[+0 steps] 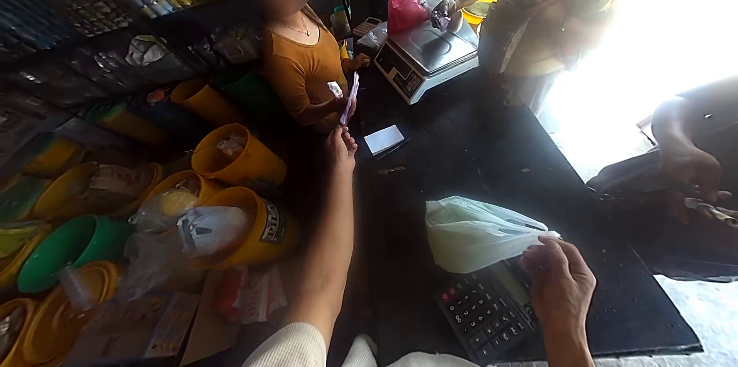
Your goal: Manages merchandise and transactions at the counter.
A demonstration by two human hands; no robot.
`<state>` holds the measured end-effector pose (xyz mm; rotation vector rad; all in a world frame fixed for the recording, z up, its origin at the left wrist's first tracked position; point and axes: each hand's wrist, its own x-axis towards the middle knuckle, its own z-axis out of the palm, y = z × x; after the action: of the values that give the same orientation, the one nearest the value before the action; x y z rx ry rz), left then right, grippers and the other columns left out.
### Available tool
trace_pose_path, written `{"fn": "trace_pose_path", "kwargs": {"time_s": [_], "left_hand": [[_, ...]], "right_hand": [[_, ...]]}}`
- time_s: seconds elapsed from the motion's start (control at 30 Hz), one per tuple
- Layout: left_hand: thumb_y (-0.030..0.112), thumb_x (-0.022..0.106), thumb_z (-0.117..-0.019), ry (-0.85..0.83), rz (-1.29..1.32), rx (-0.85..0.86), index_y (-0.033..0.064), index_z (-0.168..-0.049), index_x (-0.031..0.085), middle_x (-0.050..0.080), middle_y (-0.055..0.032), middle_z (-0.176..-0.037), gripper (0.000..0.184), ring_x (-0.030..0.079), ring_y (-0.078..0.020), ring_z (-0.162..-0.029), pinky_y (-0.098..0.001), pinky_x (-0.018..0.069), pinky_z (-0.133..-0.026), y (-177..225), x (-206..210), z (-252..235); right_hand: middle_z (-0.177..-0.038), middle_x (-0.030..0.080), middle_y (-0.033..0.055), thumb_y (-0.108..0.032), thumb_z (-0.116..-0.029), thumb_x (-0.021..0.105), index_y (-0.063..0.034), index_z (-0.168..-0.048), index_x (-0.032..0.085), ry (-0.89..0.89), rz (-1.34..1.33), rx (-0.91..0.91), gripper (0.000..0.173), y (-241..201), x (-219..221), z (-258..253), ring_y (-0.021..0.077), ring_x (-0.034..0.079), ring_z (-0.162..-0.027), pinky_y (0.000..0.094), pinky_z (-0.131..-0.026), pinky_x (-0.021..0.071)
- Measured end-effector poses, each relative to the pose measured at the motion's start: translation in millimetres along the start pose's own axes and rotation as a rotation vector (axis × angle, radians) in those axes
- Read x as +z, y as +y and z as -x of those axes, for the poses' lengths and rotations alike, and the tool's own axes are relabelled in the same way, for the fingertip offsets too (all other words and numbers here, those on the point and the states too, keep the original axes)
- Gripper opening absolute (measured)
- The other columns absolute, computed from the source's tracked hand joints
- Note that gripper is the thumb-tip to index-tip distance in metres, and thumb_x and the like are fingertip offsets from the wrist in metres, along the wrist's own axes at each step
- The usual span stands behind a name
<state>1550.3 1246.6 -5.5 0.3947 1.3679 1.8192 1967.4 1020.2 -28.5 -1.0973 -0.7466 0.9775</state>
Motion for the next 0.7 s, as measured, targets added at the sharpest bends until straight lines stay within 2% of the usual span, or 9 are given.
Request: {"fn": "trace_pose_path", "kwargs": {"time_s": [0.13,0.23,0.33,0.4,0.53,0.6,0.7], "left_hand": [[0.039,0.046,-0.1084,-0.094,-0.096,0.014,0.0162,-0.104,0.063,0.057,0.0051,-0.075,0.029,0.057,-0.0061,-0.059,-0.0217,0.0512,-0.055,-12.4,-32.6,35.1],[0.032,0.044,-0.1097,-0.037,-0.208,0.011,0.0055,-0.111,0.064,0.060,-0.0004,-0.077,0.033,0.057,-0.0104,-0.059,-0.0262,0.0523,-0.054,-48.6,-103.1,71.6],[0.029,0.040,-0.1106,0.111,-0.345,-0.094,0.0014,-0.114,0.061,0.057,-0.0011,-0.075,0.035,0.055,-0.0090,-0.056,-0.0258,0.0504,-0.052,-94.8,-194.4,138.7],[0.029,0.041,-0.1105,0.221,-0.468,-0.198,0.0000,-0.114,0.061,0.057,-0.0023,-0.076,0.036,0.054,-0.0091,-0.056,-0.0262,0.0499,-0.052,-111.0,-243.6,193.2],[0.032,0.043,-0.1106,0.308,-0.627,-0.369,0.0024,-0.113,0.065,0.060,-0.0055,-0.077,0.037,0.056,-0.0136,-0.058,-0.0290,0.0487,-0.053,-124.6,-300.3,264.2],[0.032,0.044,-0.1106,0.208,-0.718,-0.445,0.0021,-0.115,0.068,0.066,-0.0094,-0.083,0.038,0.061,-0.0172,-0.065,-0.0319,0.0514,-0.057,-125.2,-305.0,277.8],[0.029,0.047,-0.1091,-0.195,-0.915,-0.538,0.0017,-0.123,0.067,0.072,-0.0146,-0.103,0.036,0.070,-0.0229,-0.085,-0.0411,0.0584,-0.076,-120.8,-308.5,285.4]], "right_hand": [[-0.073,0.071,-0.0026,-0.016,-0.1052,0.047,-0.0092,-0.104,0.067,-0.006,0.039,-0.090,0.021,-6.7,-5.6,5.1,0.0094,0.069,-0.060,0.0235,-0.055,0.0600],[-0.079,0.073,-0.0052,-0.020,-0.1059,0.050,-0.0119,-0.105,0.069,-0.100,0.124,-0.216,0.021,-10.5,-11.8,14.7,0.0092,0.070,-0.065,0.0259,-0.060,0.0620],[-0.085,0.074,-0.0068,-0.031,-0.1072,0.052,-0.0204,-0.109,0.072,-0.262,0.196,-0.286,0.023,-13.7,-13.0,31.6,0.0087,0.071,-0.071,0.0267,-0.065,0.0628],[-0.087,0.074,-0.0076,-0.039,-0.1064,0.053,-0.0251,-0.112,0.072,-0.411,0.178,-0.299,0.025,-11.2,-6.1,41.8,0.0074,0.071,-0.075,0.0258,-0.067,0.0628],[-0.091,0.074,-0.0024,-0.049,-0.1047,0.052,-0.0192,-0.112,0.071,-0.746,0.078,-0.284,0.036,5.2,12.6,58.4,0.0096,0.072,-0.079,0.0288,-0.071,0.0631],[-0.091,0.074,0.0019,-0.052,-0.1041,0.051,-0.0136,-0.113,0.070,-0.905,0.008,-0.259,0.044,11.5,26.3,66.3,0.0112,0.072,-0.080,0.0300,-0.073,0.0627],[-0.090,0.073,0.0066,-0.057,-0.1027,0.051,-0.0057,-0.110,0.070,-1.112,-0.071,-0.228,0.055,13.8,48.3,75.5,0.0125,0.070,-0.080,0.0294,-0.074,0.0602]]}}
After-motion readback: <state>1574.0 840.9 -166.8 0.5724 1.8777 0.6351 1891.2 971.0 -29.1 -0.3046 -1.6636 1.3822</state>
